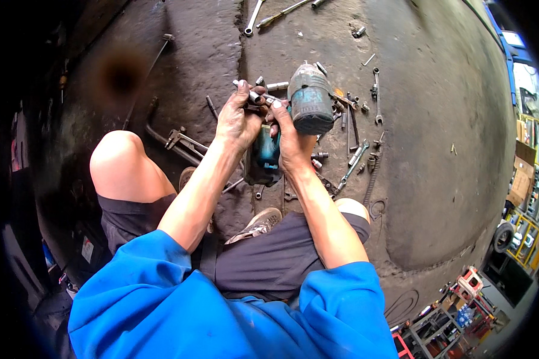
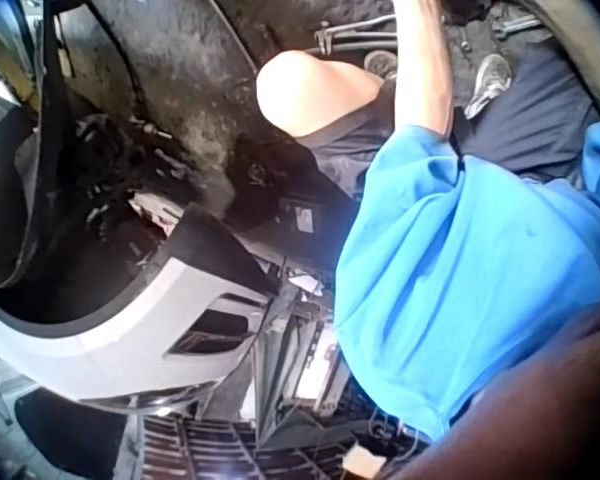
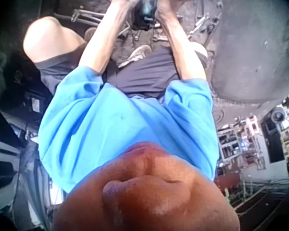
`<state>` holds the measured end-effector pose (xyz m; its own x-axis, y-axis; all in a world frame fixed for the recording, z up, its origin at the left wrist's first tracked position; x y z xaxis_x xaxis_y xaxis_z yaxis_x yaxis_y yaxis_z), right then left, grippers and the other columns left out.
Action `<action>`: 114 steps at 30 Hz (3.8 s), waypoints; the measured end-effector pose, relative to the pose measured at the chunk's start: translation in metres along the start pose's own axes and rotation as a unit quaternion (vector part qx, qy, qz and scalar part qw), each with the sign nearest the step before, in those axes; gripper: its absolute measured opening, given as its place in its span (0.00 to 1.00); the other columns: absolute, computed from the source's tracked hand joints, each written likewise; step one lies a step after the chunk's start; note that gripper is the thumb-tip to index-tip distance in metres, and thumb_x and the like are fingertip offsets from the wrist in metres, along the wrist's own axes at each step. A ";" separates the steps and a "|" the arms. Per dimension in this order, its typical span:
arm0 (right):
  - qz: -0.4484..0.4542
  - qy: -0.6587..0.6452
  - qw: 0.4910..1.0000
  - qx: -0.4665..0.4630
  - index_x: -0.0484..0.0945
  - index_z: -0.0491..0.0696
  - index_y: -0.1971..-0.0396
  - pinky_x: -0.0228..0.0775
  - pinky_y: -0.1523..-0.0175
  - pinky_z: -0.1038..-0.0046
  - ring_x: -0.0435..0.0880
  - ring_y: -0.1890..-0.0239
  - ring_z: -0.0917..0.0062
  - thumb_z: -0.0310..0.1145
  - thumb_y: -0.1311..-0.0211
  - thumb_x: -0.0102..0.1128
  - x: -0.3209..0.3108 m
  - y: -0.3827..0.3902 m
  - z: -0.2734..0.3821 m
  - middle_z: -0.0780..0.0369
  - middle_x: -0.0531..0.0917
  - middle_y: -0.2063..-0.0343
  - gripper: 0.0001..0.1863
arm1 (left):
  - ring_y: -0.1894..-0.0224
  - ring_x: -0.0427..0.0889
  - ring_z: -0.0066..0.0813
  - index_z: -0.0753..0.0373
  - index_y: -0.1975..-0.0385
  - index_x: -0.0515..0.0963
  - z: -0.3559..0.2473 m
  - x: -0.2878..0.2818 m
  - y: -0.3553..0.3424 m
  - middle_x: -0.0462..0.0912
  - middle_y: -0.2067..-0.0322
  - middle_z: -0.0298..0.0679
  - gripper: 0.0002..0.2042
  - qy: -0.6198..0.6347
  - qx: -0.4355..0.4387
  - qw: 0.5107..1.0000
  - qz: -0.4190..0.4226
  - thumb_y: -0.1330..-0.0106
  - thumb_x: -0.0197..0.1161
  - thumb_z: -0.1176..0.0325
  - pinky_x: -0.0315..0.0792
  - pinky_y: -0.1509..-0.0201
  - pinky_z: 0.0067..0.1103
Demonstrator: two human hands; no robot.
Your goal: The person works in a vehicle engine bay using a flashlight, a screwdriver, and an impact wrench, then sits on the ground to change a socket on the impact wrench before returning to work on the engine.
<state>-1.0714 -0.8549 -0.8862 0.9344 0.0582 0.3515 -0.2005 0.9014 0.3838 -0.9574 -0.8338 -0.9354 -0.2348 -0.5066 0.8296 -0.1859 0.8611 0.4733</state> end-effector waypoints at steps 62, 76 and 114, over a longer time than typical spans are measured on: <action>0.013 0.261 0.950 -0.173 0.76 0.45 0.73 0.63 0.73 0.74 0.70 0.78 0.81 0.31 0.39 0.64 -0.001 -0.009 0.034 0.68 0.74 0.80 0.08 | 0.49 0.76 0.44 0.70 0.61 0.73 -0.029 0.002 -0.019 0.78 0.57 0.51 0.08 0.222 0.042 0.973 0.050 0.30 0.52 0.71 0.69 0.36 0.38; 0.115 0.337 0.896 -0.266 0.70 0.41 0.56 0.75 0.63 0.68 0.85 0.66 0.65 0.30 0.55 0.68 0.028 0.014 0.037 0.55 0.83 0.70 0.24 | 0.56 0.81 0.49 0.65 0.64 0.71 -0.034 -0.033 -0.021 0.80 0.62 0.54 0.08 0.142 0.091 0.979 -0.116 0.30 0.54 0.66 0.78 0.47 0.40; 0.272 0.327 0.904 -0.033 0.74 0.44 0.54 0.71 0.51 0.69 0.79 0.56 0.70 0.35 0.48 0.63 0.042 0.049 -0.037 0.57 0.79 0.57 0.21 | 0.88 0.56 0.16 0.61 0.73 0.65 -0.111 0.033 -0.015 0.58 0.86 0.27 0.21 0.402 -0.004 0.912 0.078 0.28 0.48 0.48 0.55 0.86 0.15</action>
<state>-1.0314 -0.7927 -0.8839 0.6811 0.7229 -0.1165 -0.6852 0.6853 0.2466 -0.8565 -0.8589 -0.8823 0.5189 -0.1856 0.8345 -0.2015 0.9221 0.3303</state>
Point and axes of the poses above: each hand's wrist, its own y-axis away from the middle knuckle, its own x-axis out of the palm, z = x × y, the point moved 10 cm from there along -y, towards the middle knuckle
